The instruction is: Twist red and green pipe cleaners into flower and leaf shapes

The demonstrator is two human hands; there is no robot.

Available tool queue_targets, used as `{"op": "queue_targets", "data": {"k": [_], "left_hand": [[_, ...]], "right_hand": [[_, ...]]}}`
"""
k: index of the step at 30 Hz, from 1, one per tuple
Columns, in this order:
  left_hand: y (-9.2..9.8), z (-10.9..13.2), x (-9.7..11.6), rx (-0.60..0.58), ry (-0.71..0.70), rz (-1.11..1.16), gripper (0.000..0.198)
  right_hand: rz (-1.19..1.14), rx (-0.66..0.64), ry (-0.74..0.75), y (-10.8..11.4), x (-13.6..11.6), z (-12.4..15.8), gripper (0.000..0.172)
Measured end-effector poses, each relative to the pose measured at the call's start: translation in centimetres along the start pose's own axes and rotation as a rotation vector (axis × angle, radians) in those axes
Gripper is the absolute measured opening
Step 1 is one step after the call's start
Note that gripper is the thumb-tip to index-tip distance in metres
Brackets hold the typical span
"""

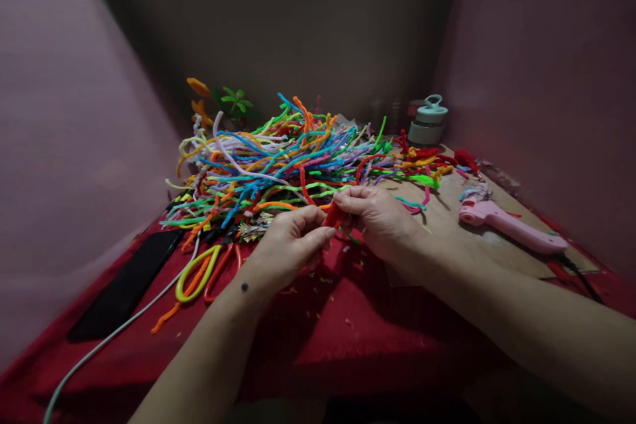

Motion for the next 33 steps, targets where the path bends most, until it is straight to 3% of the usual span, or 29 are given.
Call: {"op": "queue_targets", "data": {"k": [5, 8, 12, 15, 20, 27, 33], "left_hand": [[0.2, 0.0, 0.0, 0.043, -0.04, -0.095, 0.015], [0.3, 0.1, 0.1, 0.113, -0.023, -0.022, 0.016], [0.5, 0.1, 0.3, 0.175, -0.099, 0.125, 0.017], [0.7, 0.1, 0.3, 0.183, -0.092, 0.167, 0.024], [1.9, 0.2, 0.4, 0.316, -0.116, 0.196, 0.03], [2.1, 0.3, -0.7, 0.219, -0.007, 0.392, 0.023], [2.3, 0.4, -0.4, 0.178, -0.006, 0.359, 0.017]], "right_hand": [[-0.061, -0.019, -0.027, 0.0, 0.4, -0.3, 0.024], [-0.014, -0.125, -0.014, -0.8, 0.3, 0.1, 0.025], [-0.003, -0.208, -0.001, -1.5, 0.4, 0.7, 0.018], [0.014, -0.142, 0.013, -1.4, 0.1, 0.8, 0.016], [0.148, -0.032, 0.017, -1.5, -0.8, 1.4, 0.018], [0.255, -0.085, -0.04, -1.9, -0.3, 1.5, 0.022], [0.283, -0.154, -0.067, -1.8, -0.1, 1.4, 0.02]]}}
Point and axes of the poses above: each hand's wrist, its own z-axis away from the middle knuckle, its own y-axis out of the back of the hand, x = y × z, the point moved 4 cm from there along -z, towards the middle knuckle, and after that the axes turned 15 degrees about -y, right-handed, at the moved point
